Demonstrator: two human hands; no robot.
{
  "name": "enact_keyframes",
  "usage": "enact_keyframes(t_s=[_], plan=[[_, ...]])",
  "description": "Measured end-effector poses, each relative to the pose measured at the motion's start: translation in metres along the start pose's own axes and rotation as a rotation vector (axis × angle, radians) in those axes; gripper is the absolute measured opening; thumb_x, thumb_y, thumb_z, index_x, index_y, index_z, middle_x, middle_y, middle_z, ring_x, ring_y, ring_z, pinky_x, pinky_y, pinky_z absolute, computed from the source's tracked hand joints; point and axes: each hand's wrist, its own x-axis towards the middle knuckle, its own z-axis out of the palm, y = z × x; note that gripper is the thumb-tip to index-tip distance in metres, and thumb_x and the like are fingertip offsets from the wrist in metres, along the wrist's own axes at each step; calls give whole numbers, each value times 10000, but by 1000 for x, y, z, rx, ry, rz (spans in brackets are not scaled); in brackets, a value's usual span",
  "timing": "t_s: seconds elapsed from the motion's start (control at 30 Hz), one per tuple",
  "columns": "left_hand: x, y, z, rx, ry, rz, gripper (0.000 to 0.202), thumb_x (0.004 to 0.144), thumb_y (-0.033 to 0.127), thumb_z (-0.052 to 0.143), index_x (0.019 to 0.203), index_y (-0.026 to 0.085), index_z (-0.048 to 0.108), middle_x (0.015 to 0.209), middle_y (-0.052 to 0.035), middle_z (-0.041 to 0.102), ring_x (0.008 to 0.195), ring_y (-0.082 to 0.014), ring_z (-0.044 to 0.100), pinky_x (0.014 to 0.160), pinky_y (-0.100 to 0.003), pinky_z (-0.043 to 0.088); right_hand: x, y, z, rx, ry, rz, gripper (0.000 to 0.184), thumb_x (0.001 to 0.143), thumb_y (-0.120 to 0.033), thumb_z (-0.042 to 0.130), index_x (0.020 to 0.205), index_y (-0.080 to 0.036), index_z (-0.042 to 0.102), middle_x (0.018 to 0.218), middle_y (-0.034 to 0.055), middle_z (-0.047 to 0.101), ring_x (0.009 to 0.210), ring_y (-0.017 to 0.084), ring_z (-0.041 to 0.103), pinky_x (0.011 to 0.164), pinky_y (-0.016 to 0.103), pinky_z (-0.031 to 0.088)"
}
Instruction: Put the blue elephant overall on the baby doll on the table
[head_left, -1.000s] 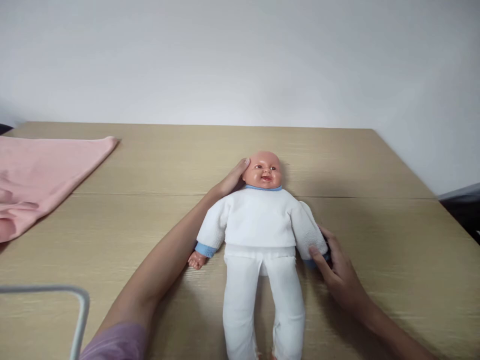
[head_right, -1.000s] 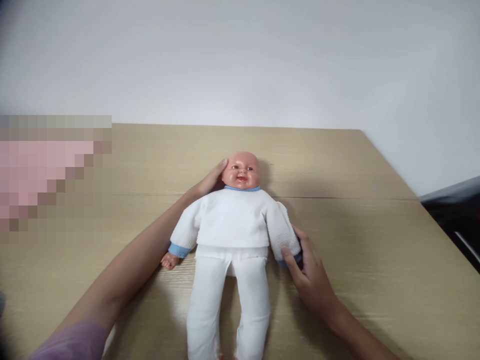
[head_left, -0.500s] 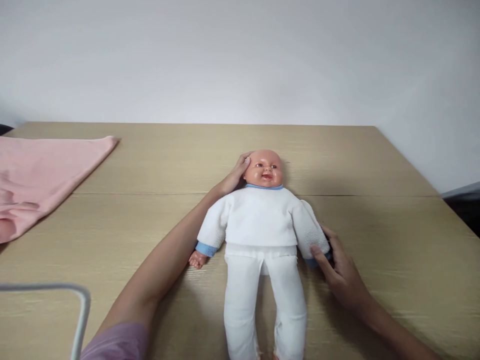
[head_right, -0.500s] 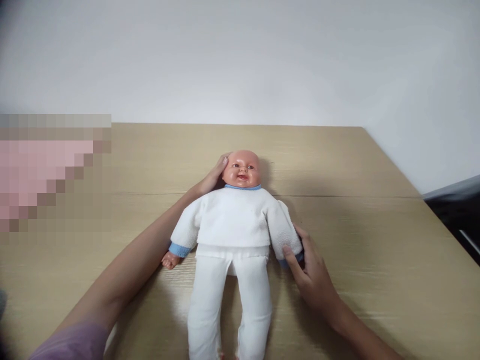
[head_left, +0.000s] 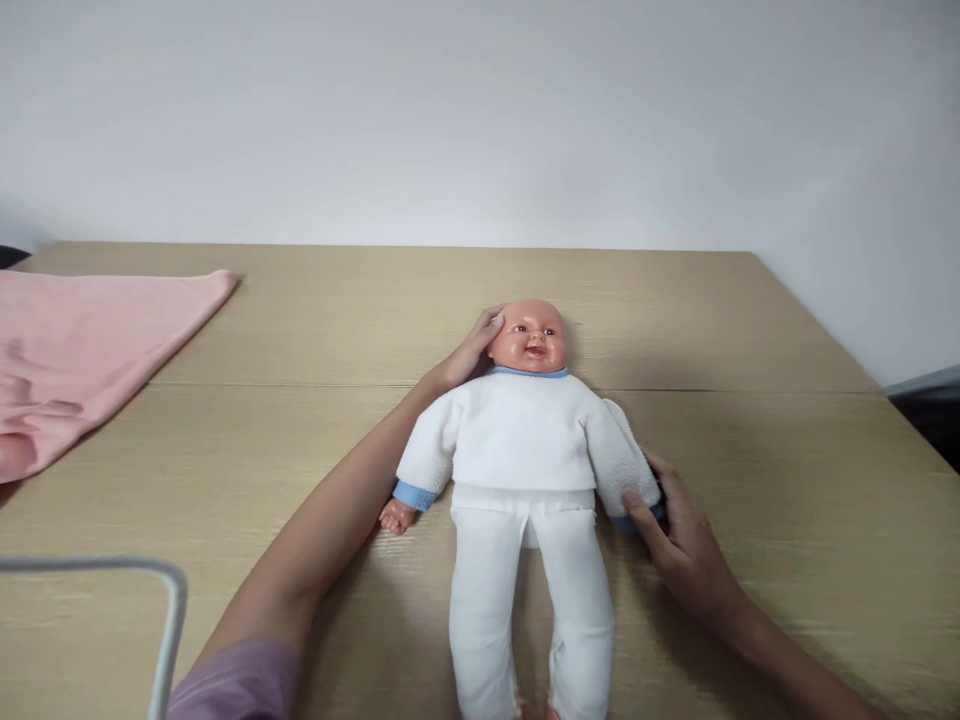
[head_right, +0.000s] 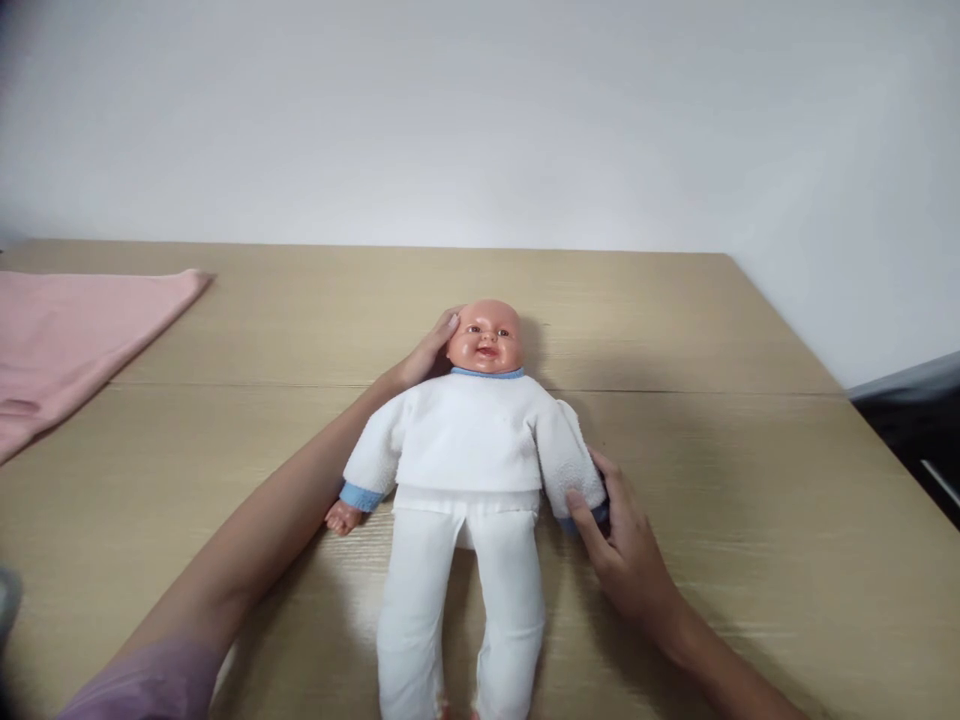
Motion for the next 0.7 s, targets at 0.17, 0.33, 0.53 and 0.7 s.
enact_keyframes(t_s=[0.17, 0.33, 0.53, 0.7], plan=[[4, -4, -4, -22, 9, -2, 499, 1022, 622, 764, 1393, 295, 695, 1655, -75, 636, 1608, -345, 529, 1343, -465, 425, 3, 2, -1, -104, 52, -103, 508, 1119, -622, 561, 1483, -272, 619, 1413, 160, 726, 1268, 412, 642, 1111, 651, 515], [5, -6, -7, -13, -2, -3, 479, 1017, 628, 761, 1376, 315, 709, 1624, -64, 666, 1610, -343, 531, 1354, -470, 412, 4, 4, -1, -97, 75, -124, 550, 1117, -614, 567, 1533, -255, 570, 1473, 179, 663, 1347, 429, 591, 1169, 695, 457], [4, -4, -2, -36, 36, 24, 471, 982, 592, 800, 1327, 277, 742, 1610, -79, 683, 1618, -360, 522, 1359, -474, 409, 2, 0, -1, 28, 108, -69, 573, 1129, -563, 572, 1631, -301, 486, 1637, 161, 563, 1416, 392, 586, 1209, 646, 461], [-10, -4, -12, -54, 77, 47, 619, 902, 614, 866, 1381, 248, 729, 1607, -112, 686, 1603, -347, 542, 1333, -475, 430, -1, -5, 0, 120, 254, -171, 382, 1144, -479, 547, 1467, -279, 589, 1528, 147, 627, 1484, 376, 553, 1274, 647, 412]])
